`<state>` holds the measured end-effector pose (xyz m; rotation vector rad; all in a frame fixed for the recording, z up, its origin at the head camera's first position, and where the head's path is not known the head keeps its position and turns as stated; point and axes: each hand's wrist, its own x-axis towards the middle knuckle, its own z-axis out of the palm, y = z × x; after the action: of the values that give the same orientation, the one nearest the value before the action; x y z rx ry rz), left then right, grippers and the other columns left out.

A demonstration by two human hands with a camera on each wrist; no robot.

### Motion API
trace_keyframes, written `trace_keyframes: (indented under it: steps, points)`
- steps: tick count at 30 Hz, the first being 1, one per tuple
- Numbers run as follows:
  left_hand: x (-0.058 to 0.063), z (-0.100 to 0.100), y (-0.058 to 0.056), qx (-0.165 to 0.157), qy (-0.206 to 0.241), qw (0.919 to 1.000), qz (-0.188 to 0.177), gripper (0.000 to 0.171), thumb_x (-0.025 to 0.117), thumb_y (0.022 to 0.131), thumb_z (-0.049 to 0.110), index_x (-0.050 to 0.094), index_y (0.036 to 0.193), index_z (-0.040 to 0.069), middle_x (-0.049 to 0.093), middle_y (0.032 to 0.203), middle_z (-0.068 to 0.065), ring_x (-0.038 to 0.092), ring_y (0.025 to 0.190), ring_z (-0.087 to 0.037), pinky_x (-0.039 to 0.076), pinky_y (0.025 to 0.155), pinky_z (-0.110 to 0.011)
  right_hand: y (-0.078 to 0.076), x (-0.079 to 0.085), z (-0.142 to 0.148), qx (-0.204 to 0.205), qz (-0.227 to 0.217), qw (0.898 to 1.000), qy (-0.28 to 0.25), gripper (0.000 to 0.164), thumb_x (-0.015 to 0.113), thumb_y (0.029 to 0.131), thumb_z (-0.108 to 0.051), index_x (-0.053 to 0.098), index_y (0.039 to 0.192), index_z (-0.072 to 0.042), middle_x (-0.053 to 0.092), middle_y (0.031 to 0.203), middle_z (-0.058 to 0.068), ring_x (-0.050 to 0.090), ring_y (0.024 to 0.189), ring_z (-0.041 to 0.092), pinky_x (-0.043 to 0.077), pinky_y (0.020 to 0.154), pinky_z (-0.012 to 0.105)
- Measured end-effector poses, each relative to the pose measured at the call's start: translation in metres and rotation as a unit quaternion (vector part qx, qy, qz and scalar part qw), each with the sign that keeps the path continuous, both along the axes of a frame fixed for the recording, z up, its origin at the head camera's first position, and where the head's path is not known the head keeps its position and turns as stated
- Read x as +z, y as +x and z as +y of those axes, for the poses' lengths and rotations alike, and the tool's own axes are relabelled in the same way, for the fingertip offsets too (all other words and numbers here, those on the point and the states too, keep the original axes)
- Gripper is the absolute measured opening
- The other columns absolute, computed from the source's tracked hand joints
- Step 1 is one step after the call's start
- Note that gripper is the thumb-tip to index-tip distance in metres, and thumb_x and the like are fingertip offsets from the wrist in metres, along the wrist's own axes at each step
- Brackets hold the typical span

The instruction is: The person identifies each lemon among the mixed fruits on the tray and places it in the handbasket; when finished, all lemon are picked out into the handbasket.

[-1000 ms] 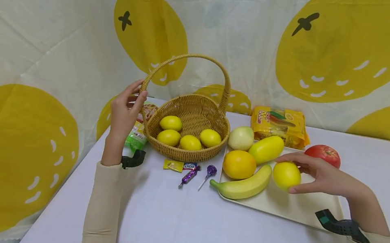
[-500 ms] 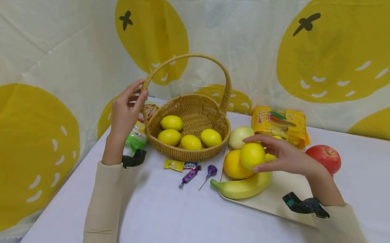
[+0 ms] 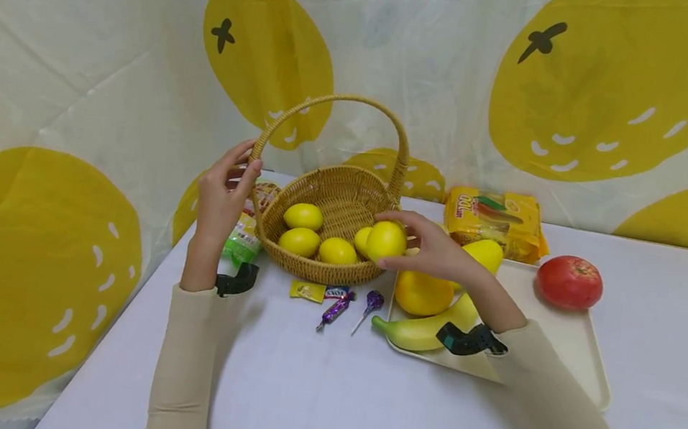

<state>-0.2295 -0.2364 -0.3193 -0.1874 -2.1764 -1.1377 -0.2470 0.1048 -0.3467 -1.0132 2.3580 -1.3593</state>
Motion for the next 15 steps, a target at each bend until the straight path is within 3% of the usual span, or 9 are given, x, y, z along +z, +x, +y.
trace_keyframes:
  steps: [11, 15]
  points:
    - [0.001, -0.001, 0.001, 0.005, -0.002, 1.0, 0.002, 0.041, 0.061, 0.097, 0.033, 0.06, 0.135, 0.02, 0.069, 0.118, -0.009, 0.069, 0.096, -0.025, 0.054, 0.08, -0.017, -0.005, -0.013, -0.035, -0.036, 0.018, 0.999, 0.005, 0.064, 0.077, 0.085, -0.015, 0.045, 0.141, -0.005, 0.037, 0.142, 0.018, 0.044, 0.119, 0.033, 0.048, 0.095, 0.049]
    - [0.001, 0.0, 0.002, 0.001, -0.006, 1.0, 0.003, 0.04, 0.061, 0.097, 0.032, 0.061, 0.135, 0.019, 0.069, 0.116, -0.01, 0.069, 0.095, -0.025, 0.054, 0.078, -0.016, -0.005, -0.02, -0.037, -0.031, 0.033, 0.999, 0.004, 0.052, 0.073, 0.088, -0.011, 0.052, 0.134, -0.004, 0.041, 0.14, 0.018, 0.045, 0.12, 0.034, 0.049, 0.095, 0.049]
